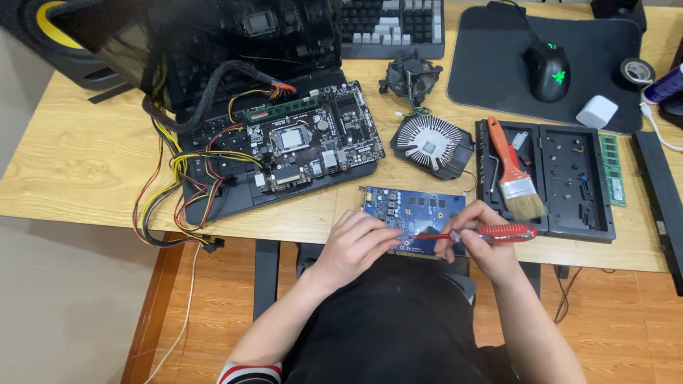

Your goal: Disassembling a computer graphics card by removing screws and the heatsink for cleaning and inspection.

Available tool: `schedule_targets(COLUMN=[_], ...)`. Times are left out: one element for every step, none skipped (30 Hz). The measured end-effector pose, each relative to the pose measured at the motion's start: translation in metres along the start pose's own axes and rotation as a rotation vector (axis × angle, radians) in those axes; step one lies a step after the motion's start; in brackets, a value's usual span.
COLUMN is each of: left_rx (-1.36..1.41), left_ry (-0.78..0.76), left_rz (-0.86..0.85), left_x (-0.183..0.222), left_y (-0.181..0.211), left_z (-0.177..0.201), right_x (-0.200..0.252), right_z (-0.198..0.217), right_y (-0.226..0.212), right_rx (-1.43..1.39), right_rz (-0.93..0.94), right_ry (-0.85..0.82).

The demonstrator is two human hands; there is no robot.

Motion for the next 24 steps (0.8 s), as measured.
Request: schedule_targets(left_rx=[0.023, 0.025, 0.036, 0.047, 0.048, 0.035, 0.022, 0.024, -0.014, -0.053, -0.053, -0.06, -0.067, -0.069, -0.06, -0.048, -0.049, -0.068, -0.087, -0.086, -0.107, -0.128, -0.129, -0.136], left_ry=[0.008, 0.005, 0.006, 0.007, 0.004, -0.003, -0.01, -0.013, -0.031, -0.049, -0.052, -0.101, -0.15, -0.15, -0.203, -0.256, -0.256, -0.288, -0.319, -0.318, -0.336, -0.355, -0.355, -0.356], left_rz=[-0.003, 0.002, -0.001, -0.005, -0.002, -0.002, -0.002, 0.0, -0.005, -0.01, -0.007, 0.014, 0.035, 0.034, 0.068, 0.104, 0.104, 0.097, 0.09, 0.088, 0.085, 0.082, 0.082, 0.097], left_x=[0.002, 0.003, 0.005, 0.006, 0.01, 0.013, 0.017, 0.019, 0.022, 0.025, 0.024, 0.023, 0.021, 0.021, 0.021, 0.022, 0.021, 0.021, 0.02, 0.02, 0.02, 0.02, 0.02, 0.022], left_y=[0.0, -0.001, -0.001, -0.002, -0.005, -0.008, -0.01, -0.015, -0.02, -0.026, -0.027, -0.029, -0.031, -0.032, -0.034, -0.035, -0.034, -0.033, -0.031, -0.031, -0.03, -0.03, -0.031, -0.032], left_z=[-0.002, -0.003, -0.004, -0.005, -0.007, -0.008, -0.01, -0.009, -0.008, -0.007, -0.001, 0.005, 0.011, 0.012, 0.011, 0.01, 0.009, 0.007, 0.005, 0.004, 0.001, 0.0, -0.002, -0.003], right_x=[0.001, 0.001, 0.0, 0.0, 0.0, 0.001, 0.001, 0.002, 0.003, 0.004, 0.006, 0.007, 0.008, 0.005, 0.003, 0.002, -0.001, -0.004, -0.007, -0.006, -0.006, -0.006, -0.006, -0.006], right_z=[0.0, -0.001, -0.001, -0.002, 0.002, 0.006, 0.01, 0.017, 0.025, 0.033, 0.038, 0.044, 0.049, 0.048, 0.046, 0.045, 0.038, 0.033, 0.028, 0.031, 0.033, 0.035, 0.036, 0.036], right_y=[0.0, -0.001, -0.002, -0.003, -0.001, 0.001, 0.002, 0.003, 0.004, 0.005, 0.005, 0.005, 0.004, 0.001, -0.001, -0.004, -0.007, -0.011, -0.014, -0.012, -0.009, -0.006, -0.005, -0.004], right_rx=[-0.007, -0.009, -0.002, 0.004, 0.002, 0.03, 0.057, 0.056, 0.042, 0.027, 0.025, 0.0, -0.025, -0.027, -0.009, 0.011, 0.01, 0.042, 0.074, 0.075, 0.08, 0.084, 0.083, 0.097], right_rz=[-0.008, -0.013, -0.019, -0.024, -0.027, -0.026, -0.025, -0.028, -0.01, 0.007, 0.004, 0.032, 0.06, 0.062, 0.073, 0.082, 0.082, 0.083, 0.084, 0.085, 0.085, 0.084, 0.085, 0.079], right_ry=[-0.017, -0.014, -0.017, -0.019, -0.017, 0.016, 0.049, 0.052, 0.096, 0.139, 0.141, 0.152, 0.164, 0.162, 0.175, 0.189, 0.188, 0.212, 0.236, 0.236, 0.227, 0.218, 0.218, 0.191])
Point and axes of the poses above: each hand's wrist, its own x-axis away from the middle knuckle, its own z-axis out of the back of the hand, y = z × x, the point moved 2 cm from there along -x, towards the middle knuckle, and after that the axes turned 7 degrees about -x, right-handed, at the moved point
